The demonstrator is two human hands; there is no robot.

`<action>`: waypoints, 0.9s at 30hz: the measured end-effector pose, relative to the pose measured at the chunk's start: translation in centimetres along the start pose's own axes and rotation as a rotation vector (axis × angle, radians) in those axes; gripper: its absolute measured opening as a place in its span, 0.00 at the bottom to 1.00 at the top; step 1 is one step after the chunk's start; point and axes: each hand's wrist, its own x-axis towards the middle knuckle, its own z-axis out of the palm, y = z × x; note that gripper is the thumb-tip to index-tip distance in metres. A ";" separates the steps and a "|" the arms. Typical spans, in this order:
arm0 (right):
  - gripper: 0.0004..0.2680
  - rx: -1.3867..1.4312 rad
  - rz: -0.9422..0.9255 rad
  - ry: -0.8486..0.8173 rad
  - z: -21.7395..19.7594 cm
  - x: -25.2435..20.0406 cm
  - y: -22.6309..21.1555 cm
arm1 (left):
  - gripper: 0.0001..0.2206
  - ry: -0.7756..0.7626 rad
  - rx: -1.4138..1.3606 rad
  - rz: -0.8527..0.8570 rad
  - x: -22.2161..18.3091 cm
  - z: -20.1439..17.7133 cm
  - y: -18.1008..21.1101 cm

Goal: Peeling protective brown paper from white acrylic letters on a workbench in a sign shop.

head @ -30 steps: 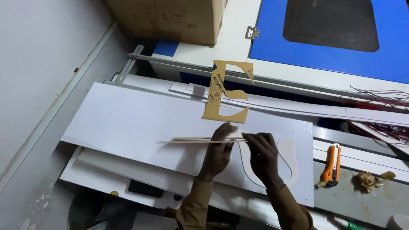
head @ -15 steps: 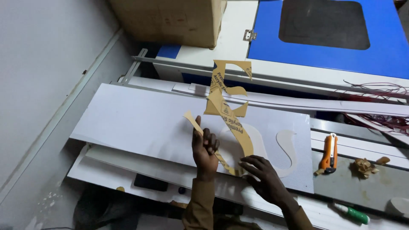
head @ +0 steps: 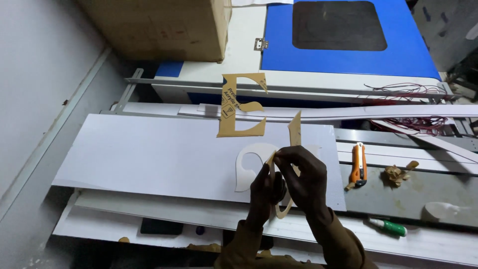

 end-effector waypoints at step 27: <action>0.06 0.244 0.170 0.298 -3.4 -3.7 -1.3 | 0.31 -0.150 0.447 0.010 -1.4 1.7 -3.7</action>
